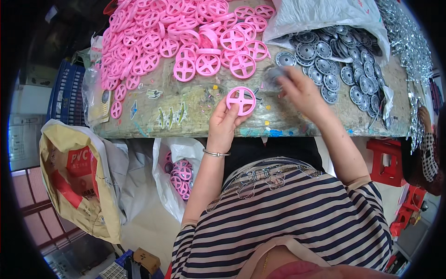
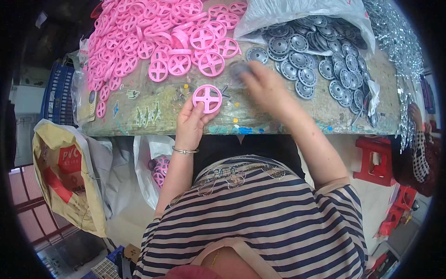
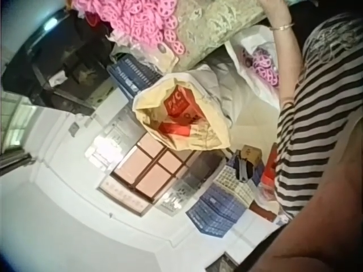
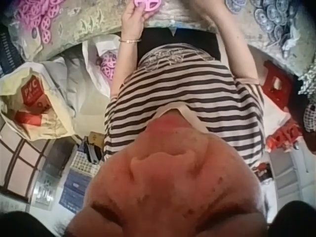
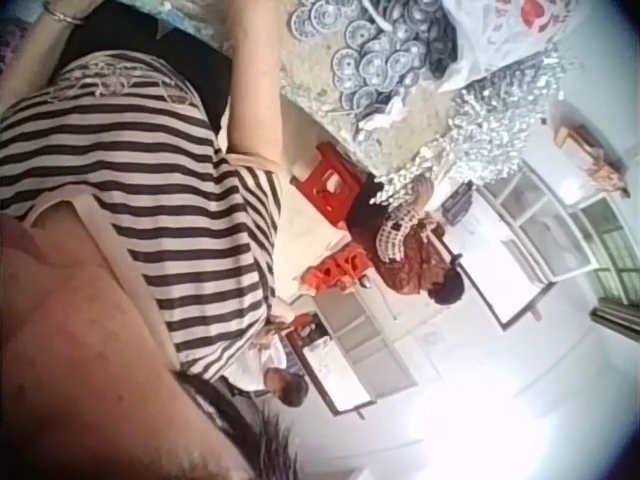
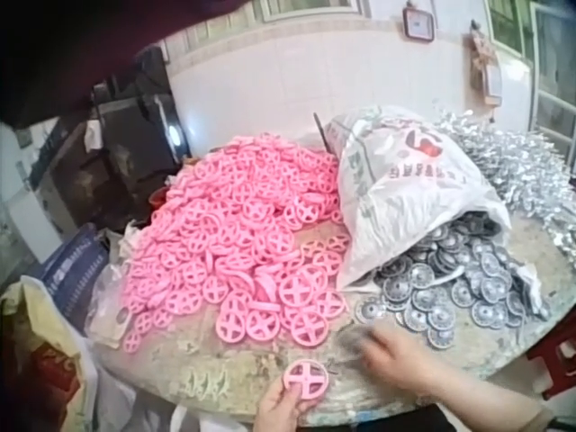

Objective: Assembling small plastic and metal components for toys on a workshop workbench.

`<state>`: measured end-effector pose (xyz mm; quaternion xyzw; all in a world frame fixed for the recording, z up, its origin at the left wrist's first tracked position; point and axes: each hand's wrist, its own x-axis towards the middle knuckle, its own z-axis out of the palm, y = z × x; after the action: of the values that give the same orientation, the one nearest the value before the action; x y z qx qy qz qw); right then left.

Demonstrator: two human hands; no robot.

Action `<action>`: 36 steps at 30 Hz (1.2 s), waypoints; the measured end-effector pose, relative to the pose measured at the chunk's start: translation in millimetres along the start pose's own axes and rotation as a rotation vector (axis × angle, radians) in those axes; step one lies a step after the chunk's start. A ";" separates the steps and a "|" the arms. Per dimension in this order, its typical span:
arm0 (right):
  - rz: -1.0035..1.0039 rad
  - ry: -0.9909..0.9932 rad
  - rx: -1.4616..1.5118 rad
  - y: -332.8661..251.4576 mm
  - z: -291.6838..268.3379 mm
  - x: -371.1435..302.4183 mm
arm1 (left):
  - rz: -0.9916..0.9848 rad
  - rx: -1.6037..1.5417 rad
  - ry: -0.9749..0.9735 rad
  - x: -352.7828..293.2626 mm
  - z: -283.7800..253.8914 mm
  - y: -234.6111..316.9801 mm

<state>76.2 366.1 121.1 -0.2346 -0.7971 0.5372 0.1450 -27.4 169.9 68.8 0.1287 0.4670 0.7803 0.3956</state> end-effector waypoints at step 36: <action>-0.066 -0.212 0.153 -28.0 50.9 -10.8 | 0.312 0.042 -0.080 -3.0 -0.8 -6.5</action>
<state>54.6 311.4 127.9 -0.1384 -0.7719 0.6131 0.0950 -22.6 168.8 63.4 0.2387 0.4414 0.8167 0.2850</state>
